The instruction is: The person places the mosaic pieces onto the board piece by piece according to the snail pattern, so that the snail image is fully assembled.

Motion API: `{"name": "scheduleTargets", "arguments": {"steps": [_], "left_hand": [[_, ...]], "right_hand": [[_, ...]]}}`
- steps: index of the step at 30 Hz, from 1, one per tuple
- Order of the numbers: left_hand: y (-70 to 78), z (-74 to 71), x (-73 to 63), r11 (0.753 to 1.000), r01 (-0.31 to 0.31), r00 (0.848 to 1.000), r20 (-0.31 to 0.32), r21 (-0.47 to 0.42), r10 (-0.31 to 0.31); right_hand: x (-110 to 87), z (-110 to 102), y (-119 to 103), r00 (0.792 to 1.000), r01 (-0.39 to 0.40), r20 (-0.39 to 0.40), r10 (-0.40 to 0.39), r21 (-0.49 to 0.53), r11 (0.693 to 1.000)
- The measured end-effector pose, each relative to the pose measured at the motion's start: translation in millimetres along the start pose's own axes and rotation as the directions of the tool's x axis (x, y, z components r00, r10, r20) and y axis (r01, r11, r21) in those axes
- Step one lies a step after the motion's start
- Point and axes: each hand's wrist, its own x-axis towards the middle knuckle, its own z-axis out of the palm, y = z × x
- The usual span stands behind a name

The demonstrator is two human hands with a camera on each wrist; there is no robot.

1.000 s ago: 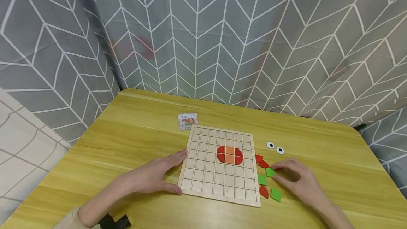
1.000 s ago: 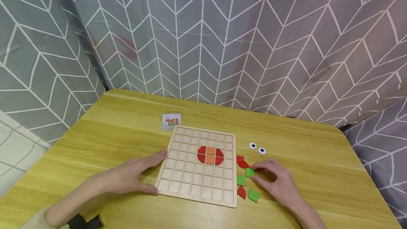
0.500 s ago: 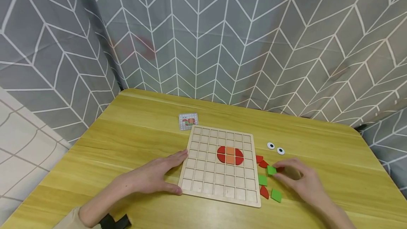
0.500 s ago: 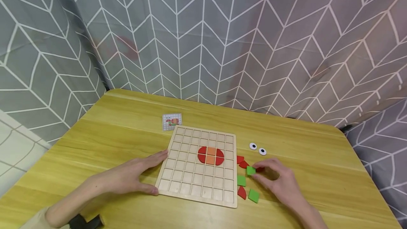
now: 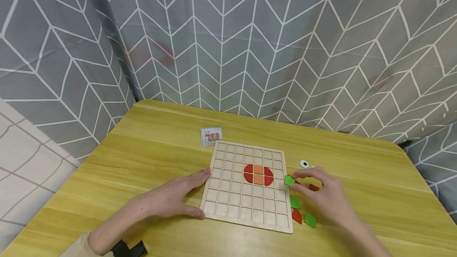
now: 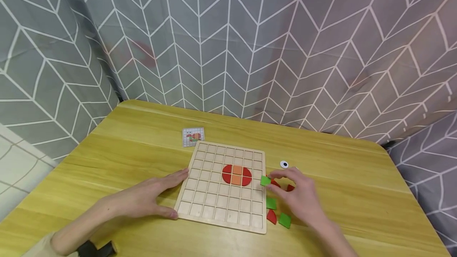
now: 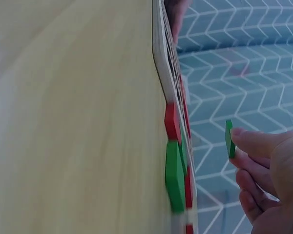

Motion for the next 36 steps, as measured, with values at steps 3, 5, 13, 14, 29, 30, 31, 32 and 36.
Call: {"name": "scheduleTargets", "arguments": {"steps": [3, 5, 13, 14, 29, 30, 31, 32, 36], "left_hand": [[0.0, 0.0, 0.3, 1.000, -0.001, 1.000, 0.001, 0.000, 0.001], [0.0, 0.1, 0.4, 1.000, 0.001, 1.000, 0.001, -0.003, -0.001], [-0.9, 0.6, 0.7, 1.000, 0.000, 1.000, 0.000, 0.001, 0.000], [-0.8, 0.4, 0.7, 1.000, 0.000, 1.000, -0.001, -0.001, 0.000], [-1.5, 1.5, 1.7, 1.000, 0.010, 1.000, 0.006, -0.011, -0.010], [-1.4, 1.5, 1.7, 1.000, 0.009, 1.000, 0.006, -0.012, -0.009], [-1.4, 1.5, 1.6, 1.000, 0.008, 1.000, 0.006, -0.013, -0.008], [-1.3, 1.5, 1.4, 1.000, 0.008, 1.000, 0.005, -0.013, -0.008], [-1.4, 1.2, 1.1, 1.000, 0.007, 1.000, 0.002, -0.018, -0.007]], "right_hand": [[3.0, 5, -6, 1.000, 0.014, 0.000, -0.014, 0.017, 1.000], [4.7, 8, -7, 1.000, 0.028, -0.001, -0.028, 0.034, 0.999], [3.2, 16, -5, 0.998, -0.010, 0.055, 0.008, 0.040, 0.999], [2.6, 18, -5, 0.998, -0.007, 0.063, 0.005, 0.040, 0.999], [3.8, 58, -16, 0.968, 0.234, 0.047, -0.245, 0.171, 0.957], [4.1, 60, -17, 0.963, 0.254, 0.043, -0.265, 0.169, 0.952], [4.4, 61, -17, 0.957, 0.276, 0.039, -0.287, 0.174, 0.945], [4.6, 61, -17, 0.952, 0.293, 0.036, -0.303, 0.176, 0.940], [4.9, 64, -17, 0.934, 0.346, 0.024, -0.356, 0.185, 0.920]]}}
